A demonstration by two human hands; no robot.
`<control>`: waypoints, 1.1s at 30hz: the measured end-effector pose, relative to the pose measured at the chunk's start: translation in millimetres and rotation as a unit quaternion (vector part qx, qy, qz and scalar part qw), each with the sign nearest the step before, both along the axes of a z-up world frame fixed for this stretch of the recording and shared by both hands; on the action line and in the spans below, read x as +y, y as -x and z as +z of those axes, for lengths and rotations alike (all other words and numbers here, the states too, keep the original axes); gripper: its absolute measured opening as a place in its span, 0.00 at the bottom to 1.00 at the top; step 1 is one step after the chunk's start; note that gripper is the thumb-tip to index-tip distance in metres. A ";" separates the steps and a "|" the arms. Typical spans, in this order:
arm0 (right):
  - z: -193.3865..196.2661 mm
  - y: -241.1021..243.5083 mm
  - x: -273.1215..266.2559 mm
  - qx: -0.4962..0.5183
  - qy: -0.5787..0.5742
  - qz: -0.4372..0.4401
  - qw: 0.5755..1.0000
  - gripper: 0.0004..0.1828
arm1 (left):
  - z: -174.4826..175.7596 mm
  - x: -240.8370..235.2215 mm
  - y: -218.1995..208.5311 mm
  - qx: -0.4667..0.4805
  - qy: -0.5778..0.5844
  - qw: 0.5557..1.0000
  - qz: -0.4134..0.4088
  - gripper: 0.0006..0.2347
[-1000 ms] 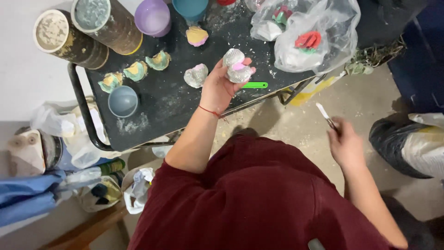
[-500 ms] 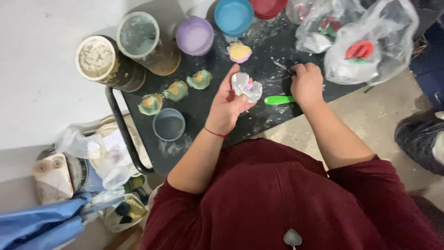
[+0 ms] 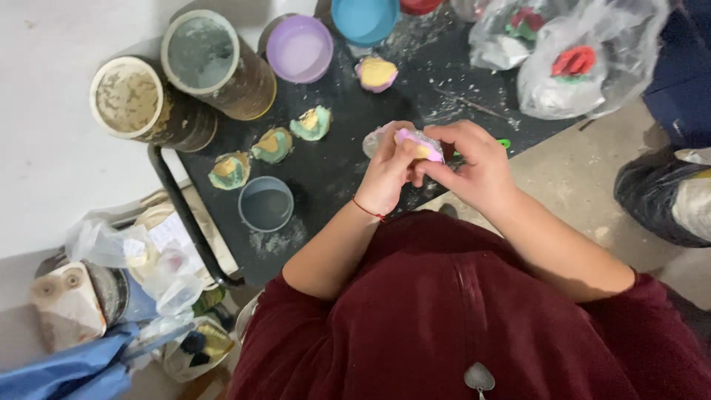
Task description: The person uses a green sculpting tool to separate and shape small pieces of pink and yellow clay into flower-like forms. They repeatedly pick up the clay pieces, refine their edges, and place them on a cluttered work table or into a storage drawer.
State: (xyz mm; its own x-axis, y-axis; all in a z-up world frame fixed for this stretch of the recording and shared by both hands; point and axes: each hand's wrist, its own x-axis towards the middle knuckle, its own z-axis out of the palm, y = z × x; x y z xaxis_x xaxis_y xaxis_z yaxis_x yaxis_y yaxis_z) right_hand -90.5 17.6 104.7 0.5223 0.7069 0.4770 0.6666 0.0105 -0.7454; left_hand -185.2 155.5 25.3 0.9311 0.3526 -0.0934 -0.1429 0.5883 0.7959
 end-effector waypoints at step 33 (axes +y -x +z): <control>44.4 -49.1 -68.5 0.030 0.004 0.054 0.998 0.15 | 80.3 -30.6 -27.3 -0.086 -0.529 0.831 0.150 0.21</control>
State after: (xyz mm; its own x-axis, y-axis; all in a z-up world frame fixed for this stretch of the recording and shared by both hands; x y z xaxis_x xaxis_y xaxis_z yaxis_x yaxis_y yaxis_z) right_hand -41.4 -50.8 149.1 0.4698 0.7644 0.4416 0.6158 0.0747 -0.7844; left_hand -158.0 124.9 105.6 0.7534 0.3714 0.5425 -0.3227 -0.5101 0.7973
